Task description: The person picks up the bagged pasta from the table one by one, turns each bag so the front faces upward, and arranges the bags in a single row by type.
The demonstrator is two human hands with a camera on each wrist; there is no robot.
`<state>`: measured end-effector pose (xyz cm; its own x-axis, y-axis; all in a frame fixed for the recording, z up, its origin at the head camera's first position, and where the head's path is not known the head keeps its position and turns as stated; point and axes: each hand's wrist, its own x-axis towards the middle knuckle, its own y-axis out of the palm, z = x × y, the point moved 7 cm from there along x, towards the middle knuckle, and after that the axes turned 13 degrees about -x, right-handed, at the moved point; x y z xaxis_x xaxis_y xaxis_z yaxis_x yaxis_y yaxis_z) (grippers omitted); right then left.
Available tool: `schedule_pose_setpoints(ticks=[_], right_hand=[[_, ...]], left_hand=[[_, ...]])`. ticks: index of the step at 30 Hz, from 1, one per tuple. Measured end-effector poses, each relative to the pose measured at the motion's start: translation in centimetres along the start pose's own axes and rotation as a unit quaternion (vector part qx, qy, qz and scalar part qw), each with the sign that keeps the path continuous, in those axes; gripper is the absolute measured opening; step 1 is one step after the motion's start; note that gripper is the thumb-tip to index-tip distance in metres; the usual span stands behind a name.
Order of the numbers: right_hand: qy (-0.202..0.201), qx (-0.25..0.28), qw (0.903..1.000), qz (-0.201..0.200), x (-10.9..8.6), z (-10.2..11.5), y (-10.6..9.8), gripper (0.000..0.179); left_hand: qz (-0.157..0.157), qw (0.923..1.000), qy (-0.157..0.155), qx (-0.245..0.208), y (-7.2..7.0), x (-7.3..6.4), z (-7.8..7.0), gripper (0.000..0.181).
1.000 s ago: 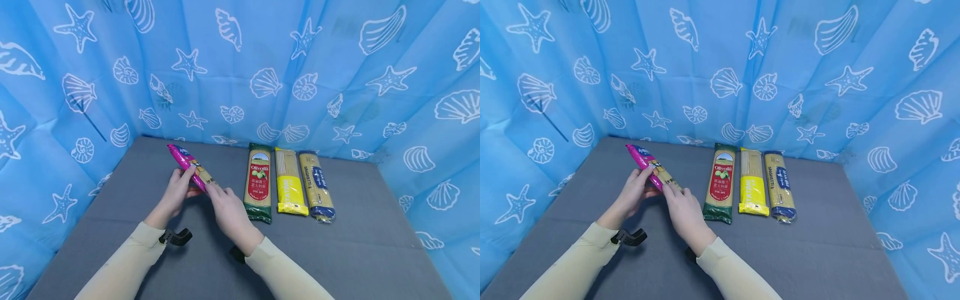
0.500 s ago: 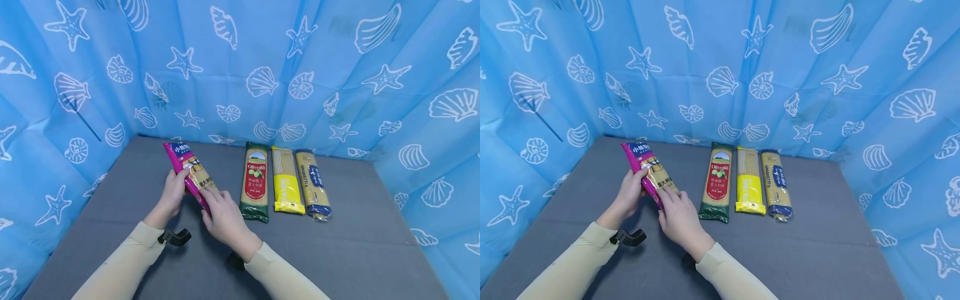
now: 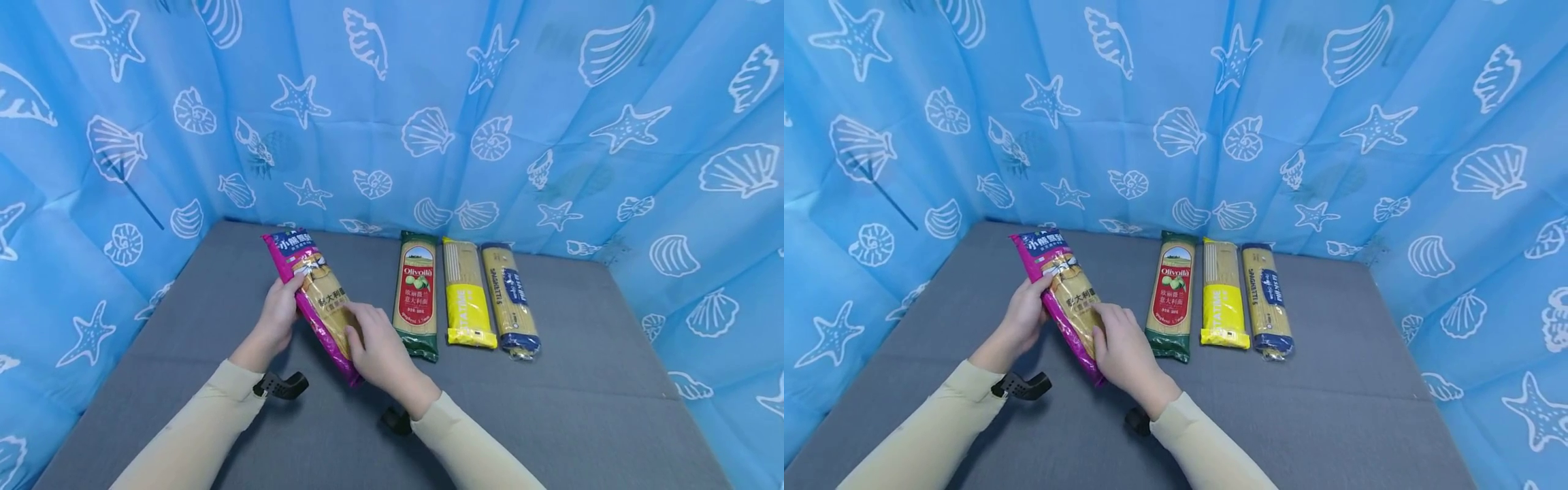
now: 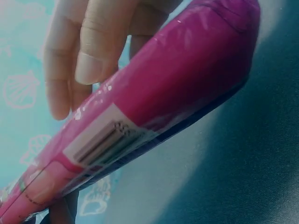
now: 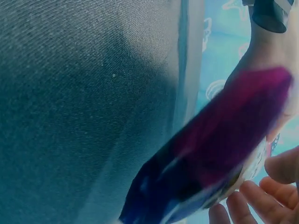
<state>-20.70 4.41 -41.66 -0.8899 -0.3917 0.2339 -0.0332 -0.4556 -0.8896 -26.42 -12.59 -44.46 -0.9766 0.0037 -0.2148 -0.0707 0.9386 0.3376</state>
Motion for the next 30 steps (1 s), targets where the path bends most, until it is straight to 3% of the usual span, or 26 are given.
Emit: schedule_pose_setpoints(ticks=[3,6,12,16,23,30], right_hand=[[0.018,0.051,0.9986,0.002,-0.1,-0.7,0.3,0.039],[0.054,0.130,0.9897,0.024,-0.2,-1.6,0.9,0.040],[0.139,0.281,0.9453,0.090,-0.9,-2.8,2.4,0.042],[0.159,0.336,0.9212,0.113,-1.2,-2.9,3.2,0.044],[0.161,0.353,0.9154,0.107,-1.4,-2.7,3.8,0.053],[0.170,0.383,0.9036,0.089,-1.9,-2.6,4.2,0.052]], left_hand=[[0.000,1.0000,-0.007,-0.005,-0.1,-0.1,0.1,0.056],[0.005,0.9999,-0.010,-0.003,0.0,-0.1,0.1,0.057],[0.023,0.9997,-0.012,-0.004,0.4,0.0,0.2,0.060],[0.027,0.9995,-0.017,-0.006,0.5,0.2,0.4,0.058],[0.031,0.9990,-0.025,0.022,0.9,0.4,0.9,0.044],[0.034,0.9958,-0.024,0.082,1.3,0.6,1.8,0.049]])
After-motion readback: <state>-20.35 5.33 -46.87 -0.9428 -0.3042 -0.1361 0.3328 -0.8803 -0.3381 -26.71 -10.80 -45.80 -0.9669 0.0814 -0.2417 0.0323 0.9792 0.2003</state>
